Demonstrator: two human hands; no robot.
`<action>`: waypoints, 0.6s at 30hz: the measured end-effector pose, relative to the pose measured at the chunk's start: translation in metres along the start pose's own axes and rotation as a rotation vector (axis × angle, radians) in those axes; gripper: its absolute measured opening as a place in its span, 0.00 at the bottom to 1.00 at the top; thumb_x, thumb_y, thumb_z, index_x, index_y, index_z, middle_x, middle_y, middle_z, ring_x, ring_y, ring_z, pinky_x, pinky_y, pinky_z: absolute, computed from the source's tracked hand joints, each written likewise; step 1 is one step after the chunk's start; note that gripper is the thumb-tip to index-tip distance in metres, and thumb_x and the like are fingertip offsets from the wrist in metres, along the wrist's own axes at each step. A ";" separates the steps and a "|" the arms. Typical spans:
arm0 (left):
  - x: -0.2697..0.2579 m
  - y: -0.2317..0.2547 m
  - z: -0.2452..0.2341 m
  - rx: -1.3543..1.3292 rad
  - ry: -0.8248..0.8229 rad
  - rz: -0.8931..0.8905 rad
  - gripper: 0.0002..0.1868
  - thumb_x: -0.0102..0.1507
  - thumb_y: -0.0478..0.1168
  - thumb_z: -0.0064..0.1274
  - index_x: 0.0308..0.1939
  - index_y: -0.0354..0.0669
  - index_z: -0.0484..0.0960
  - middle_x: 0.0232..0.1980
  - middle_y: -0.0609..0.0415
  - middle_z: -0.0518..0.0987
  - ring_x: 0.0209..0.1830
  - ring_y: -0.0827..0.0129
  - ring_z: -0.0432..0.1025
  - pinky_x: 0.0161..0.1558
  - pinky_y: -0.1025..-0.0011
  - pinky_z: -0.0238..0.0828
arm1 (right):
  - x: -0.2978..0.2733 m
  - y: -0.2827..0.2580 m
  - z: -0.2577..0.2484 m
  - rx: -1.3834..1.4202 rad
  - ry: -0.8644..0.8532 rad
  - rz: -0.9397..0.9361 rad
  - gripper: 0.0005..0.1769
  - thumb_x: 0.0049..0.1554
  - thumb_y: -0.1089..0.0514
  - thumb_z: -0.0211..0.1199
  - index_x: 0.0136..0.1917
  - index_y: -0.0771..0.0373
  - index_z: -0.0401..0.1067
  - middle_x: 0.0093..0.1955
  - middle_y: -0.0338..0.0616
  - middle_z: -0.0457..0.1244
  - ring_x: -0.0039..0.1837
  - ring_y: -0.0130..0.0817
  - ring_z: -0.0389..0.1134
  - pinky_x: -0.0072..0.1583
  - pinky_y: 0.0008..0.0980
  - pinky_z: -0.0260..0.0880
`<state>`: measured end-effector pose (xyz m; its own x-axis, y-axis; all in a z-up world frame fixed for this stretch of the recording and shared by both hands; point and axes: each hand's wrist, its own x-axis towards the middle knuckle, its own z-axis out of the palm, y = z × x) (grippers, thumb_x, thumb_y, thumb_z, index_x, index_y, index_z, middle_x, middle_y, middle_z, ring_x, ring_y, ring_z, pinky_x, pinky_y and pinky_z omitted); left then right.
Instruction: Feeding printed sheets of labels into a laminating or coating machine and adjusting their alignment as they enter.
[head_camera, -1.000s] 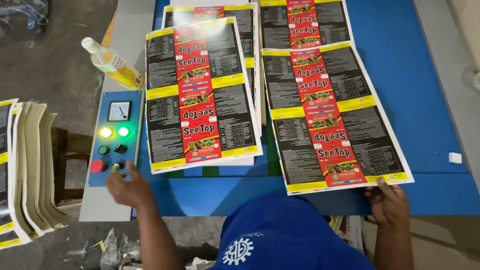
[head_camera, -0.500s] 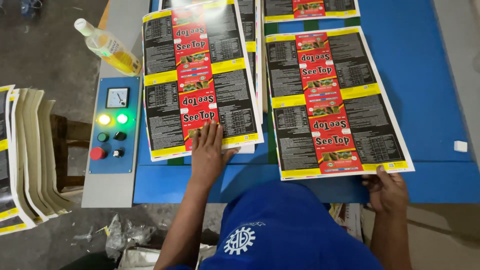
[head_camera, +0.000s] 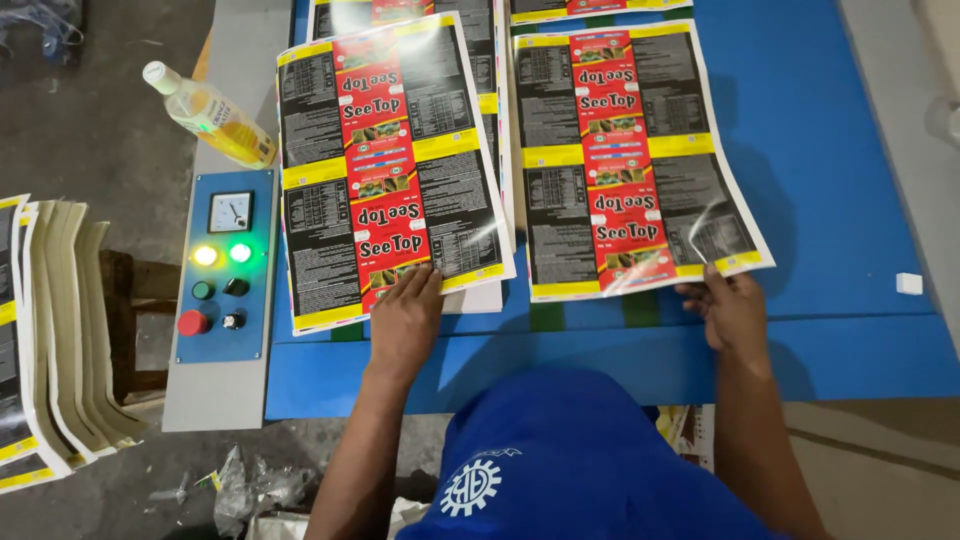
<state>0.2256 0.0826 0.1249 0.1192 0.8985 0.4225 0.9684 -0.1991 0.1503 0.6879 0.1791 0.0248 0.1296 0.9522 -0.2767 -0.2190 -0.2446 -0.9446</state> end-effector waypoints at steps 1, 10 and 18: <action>-0.001 -0.002 0.002 -0.016 0.041 0.002 0.12 0.63 0.35 0.57 0.50 0.38 0.83 0.55 0.46 0.83 0.57 0.54 0.79 0.53 0.61 0.78 | 0.007 -0.003 0.006 0.003 -0.010 -0.009 0.12 0.69 0.55 0.57 0.61 0.64 0.68 0.51 0.47 0.69 0.46 0.35 0.73 0.41 0.30 0.70; 0.005 -0.008 -0.011 -0.096 -0.083 -0.001 0.15 0.59 0.38 0.60 0.50 0.39 0.83 0.55 0.48 0.84 0.54 0.55 0.79 0.51 0.60 0.77 | 0.090 -0.002 0.024 0.016 -0.035 0.014 0.12 0.69 0.54 0.57 0.62 0.62 0.68 0.50 0.46 0.70 0.45 0.35 0.73 0.40 0.31 0.71; 0.011 -0.019 -0.032 -0.209 -0.179 0.047 0.15 0.58 0.40 0.60 0.47 0.39 0.83 0.55 0.46 0.83 0.53 0.53 0.79 0.49 0.58 0.77 | 0.094 0.005 0.020 0.021 -0.074 0.079 0.20 0.68 0.54 0.56 0.69 0.64 0.66 0.54 0.49 0.70 0.48 0.37 0.73 0.43 0.33 0.71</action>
<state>0.2018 0.0838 0.1554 0.2173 0.9376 0.2714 0.8968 -0.3015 0.3236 0.6795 0.2712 -0.0022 0.0398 0.9410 -0.3361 -0.2464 -0.3167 -0.9160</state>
